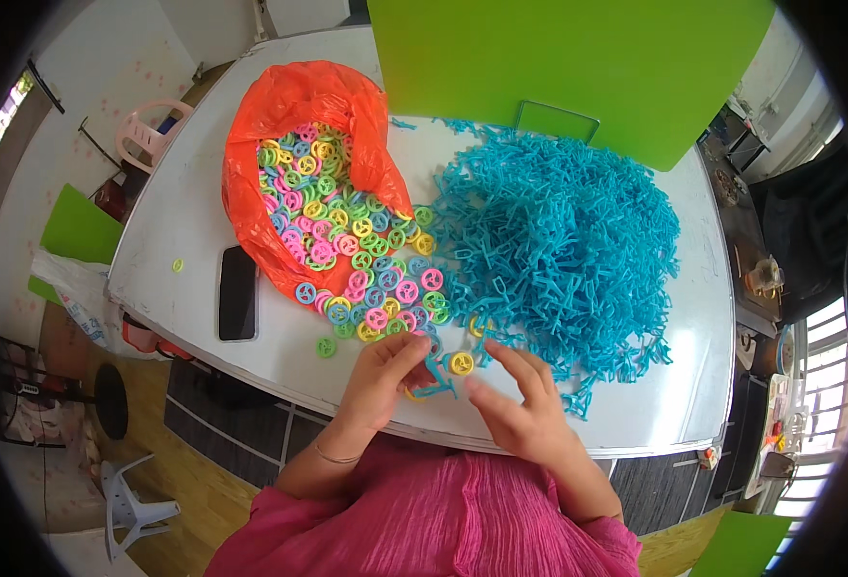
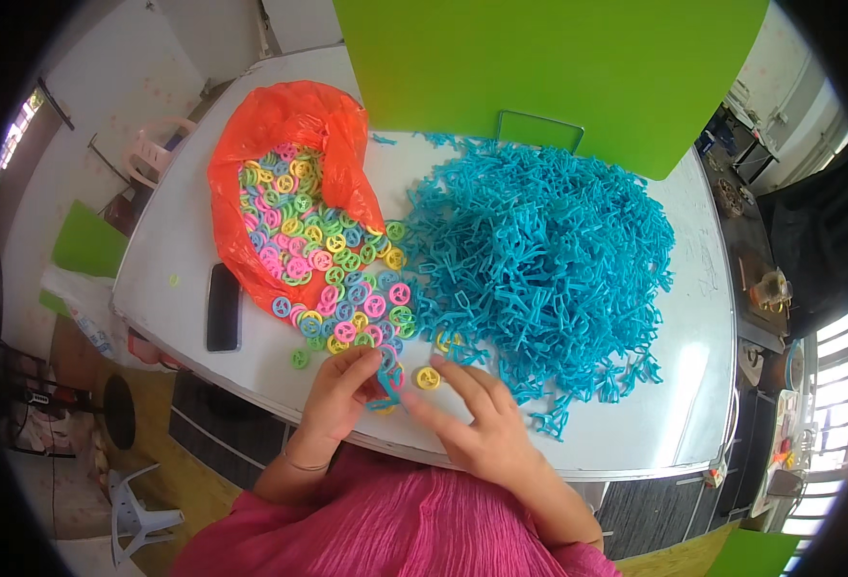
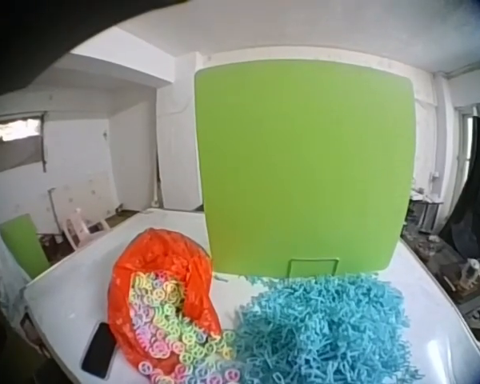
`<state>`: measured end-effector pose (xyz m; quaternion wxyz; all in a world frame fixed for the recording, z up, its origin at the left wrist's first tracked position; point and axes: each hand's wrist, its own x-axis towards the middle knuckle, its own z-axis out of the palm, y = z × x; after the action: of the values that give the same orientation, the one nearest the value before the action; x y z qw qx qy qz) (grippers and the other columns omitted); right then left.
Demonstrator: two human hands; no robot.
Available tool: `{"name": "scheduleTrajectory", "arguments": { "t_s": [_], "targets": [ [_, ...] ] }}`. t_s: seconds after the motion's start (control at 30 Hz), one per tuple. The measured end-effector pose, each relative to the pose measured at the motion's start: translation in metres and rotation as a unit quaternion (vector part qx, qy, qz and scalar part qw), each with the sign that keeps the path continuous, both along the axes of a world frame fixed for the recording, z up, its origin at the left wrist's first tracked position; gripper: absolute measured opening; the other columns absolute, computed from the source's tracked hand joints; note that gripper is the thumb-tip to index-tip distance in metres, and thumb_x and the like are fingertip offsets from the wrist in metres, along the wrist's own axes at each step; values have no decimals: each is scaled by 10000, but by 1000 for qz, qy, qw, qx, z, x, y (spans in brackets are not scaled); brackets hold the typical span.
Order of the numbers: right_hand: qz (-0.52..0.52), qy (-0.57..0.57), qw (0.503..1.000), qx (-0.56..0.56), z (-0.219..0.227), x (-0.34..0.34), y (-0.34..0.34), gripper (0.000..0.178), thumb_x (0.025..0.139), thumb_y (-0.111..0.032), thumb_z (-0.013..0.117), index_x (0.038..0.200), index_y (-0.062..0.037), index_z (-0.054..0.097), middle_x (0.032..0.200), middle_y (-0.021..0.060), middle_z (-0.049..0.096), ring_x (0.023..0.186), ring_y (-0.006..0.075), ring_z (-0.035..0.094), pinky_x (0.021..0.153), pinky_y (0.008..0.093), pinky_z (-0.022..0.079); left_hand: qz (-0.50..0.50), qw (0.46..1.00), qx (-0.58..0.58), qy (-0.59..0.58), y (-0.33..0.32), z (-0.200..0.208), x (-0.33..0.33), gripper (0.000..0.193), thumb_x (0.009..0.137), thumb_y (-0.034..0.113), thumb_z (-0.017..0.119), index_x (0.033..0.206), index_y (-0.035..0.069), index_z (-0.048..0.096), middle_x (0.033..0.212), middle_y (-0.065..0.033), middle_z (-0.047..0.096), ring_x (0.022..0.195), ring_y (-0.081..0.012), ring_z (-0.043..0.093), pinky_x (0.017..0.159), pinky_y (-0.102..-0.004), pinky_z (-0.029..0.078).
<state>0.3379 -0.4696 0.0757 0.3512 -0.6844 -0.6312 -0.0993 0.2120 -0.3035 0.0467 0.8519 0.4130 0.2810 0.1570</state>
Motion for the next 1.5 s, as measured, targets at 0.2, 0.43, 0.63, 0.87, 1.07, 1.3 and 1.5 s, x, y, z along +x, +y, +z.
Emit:
{"name": "scheduleTrajectory", "arguments": {
  "t_s": [0.2, 0.43, 0.63, 0.87, 1.07, 1.3, 1.5],
  "targets": [
    [59, -164, 984, 22, -3, 1, -1, 286, 730, -180, 725, 1013, -209, 694, 1210, 49, 610, 1056, 269, 561, 882, 404, 440, -115, 980, 161, 35, -11, -4, 0, 210, 938, 259, 586, 954, 63, 658, 792, 15, 627, 643, -48, 551, 553, -195, 419],
    [111, 549, 819, 122, -17, -5, -9, 247, 918, -87, 585, 1147, 6, 574, 1047, 172, 658, 1025, 270, 622, 906, 381, 465, 101, 642, 736, 191, 64, 5, 28, 257, 841, 175, 666, 1064, 48, 655, 865, -95, 602, 788, -263, 586, 732, -356, 465],
    [33, 716, 694, 68, -26, 3, -8, 207, 949, -105, 537, 1095, 34, 580, 976, 142, 652, 908, 227, 637, 799, 332, 506, 4, 629, 751, 201, 86, -1, 32, 323, 761, 141, 717, 1083, 139, 691, 870, -99, 602, 833, -289, 576, 769, -380, 461],
    [16, 828, 558, 58, -19, 4, 1, 222, 939, -107, 557, 1122, 12, 598, 955, 98, 657, 876, 176, 629, 781, 302, 502, 47, 921, 380, 73, 44, 13, 28, 209, 937, 128, 572, 1051, -40, 620, 818, -52, 666, 662, -83, 610, 566, -217, 462],
    [-65, 670, 732, 103, -15, -3, 8, 216, 911, -107, 617, 1093, 2, 658, 946, 47, 669, 839, 99, 596, 746, 230, 468, 26, 963, 261, -55, -34, 8, 25, 134, 948, 107, 554, 1013, -10, 551, 793, -54, 660, 685, -71, 602, 587, -199, 467],
    [-87, 604, 785, 105, -19, -7, 4, 212, 894, -76, 637, 1094, -22, 680, 837, -13, 608, 734, 40, 500, 638, 183, 381, 21, 954, 296, -38, -49, 9, 28, 92, 936, 91, 573, 927, 2, 556, 839, -2, 587, 767, -57, 570, 679, -204, 464],
    [-111, 566, 815, 63, -27, -8, 1, 259, 875, -109, 666, 1125, -45, 675, 720, -2, 589, 662, 55, 471, 593, 203, 369, 57, 954, 287, -68, -47, 3, 30, 86, 919, 64, 597, 928, -21, 594, 797, -6, 628, 714, -31, 564, 619, -167, 441]
  ]
}}
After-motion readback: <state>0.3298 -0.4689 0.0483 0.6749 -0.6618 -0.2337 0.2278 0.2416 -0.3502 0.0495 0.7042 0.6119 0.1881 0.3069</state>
